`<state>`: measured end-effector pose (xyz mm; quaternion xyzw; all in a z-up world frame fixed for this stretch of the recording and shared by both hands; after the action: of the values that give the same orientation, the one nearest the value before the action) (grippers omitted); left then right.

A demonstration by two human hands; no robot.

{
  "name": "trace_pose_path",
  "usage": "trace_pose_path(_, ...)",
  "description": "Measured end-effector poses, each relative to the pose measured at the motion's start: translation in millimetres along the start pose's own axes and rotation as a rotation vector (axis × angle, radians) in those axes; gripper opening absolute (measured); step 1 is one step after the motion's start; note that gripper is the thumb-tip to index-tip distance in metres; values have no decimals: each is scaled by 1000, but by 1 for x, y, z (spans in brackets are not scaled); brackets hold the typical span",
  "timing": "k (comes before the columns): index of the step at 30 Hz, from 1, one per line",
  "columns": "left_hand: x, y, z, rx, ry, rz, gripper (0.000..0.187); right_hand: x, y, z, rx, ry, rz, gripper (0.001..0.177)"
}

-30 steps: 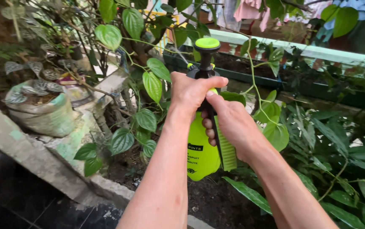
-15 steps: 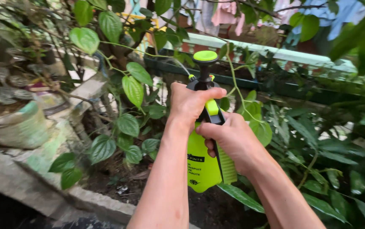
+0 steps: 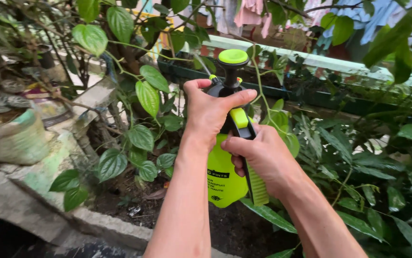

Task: Using a manual pressure sprayer to water or treat outdoor potted plants.

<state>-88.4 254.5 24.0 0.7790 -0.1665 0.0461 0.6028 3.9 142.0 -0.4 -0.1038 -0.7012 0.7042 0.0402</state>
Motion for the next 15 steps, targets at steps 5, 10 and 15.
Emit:
trace_pose_path(5,-29,14,8,10,78,-24,99,26,3,-1,-30,-63,-36,14)
trace_pose_path(10,-43,13,7,27,84,-101,100,41,10,2,-16,-65,-98,15)
trace_pose_path(15,-37,15,15,16,48,-153,94,38,16,8,-14,-7,-114,16)
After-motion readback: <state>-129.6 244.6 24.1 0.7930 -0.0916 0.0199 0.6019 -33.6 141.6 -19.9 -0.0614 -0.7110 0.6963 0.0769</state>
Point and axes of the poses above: each hand's wrist, its own z-axis away from the middle knuckle, its own x-axis out of the palm, y = z × x, the point moved 10 cm from there along -z, towards the middle knuckle, and after that the axes turned 2 degrees about -x, right-handed, at the moved point
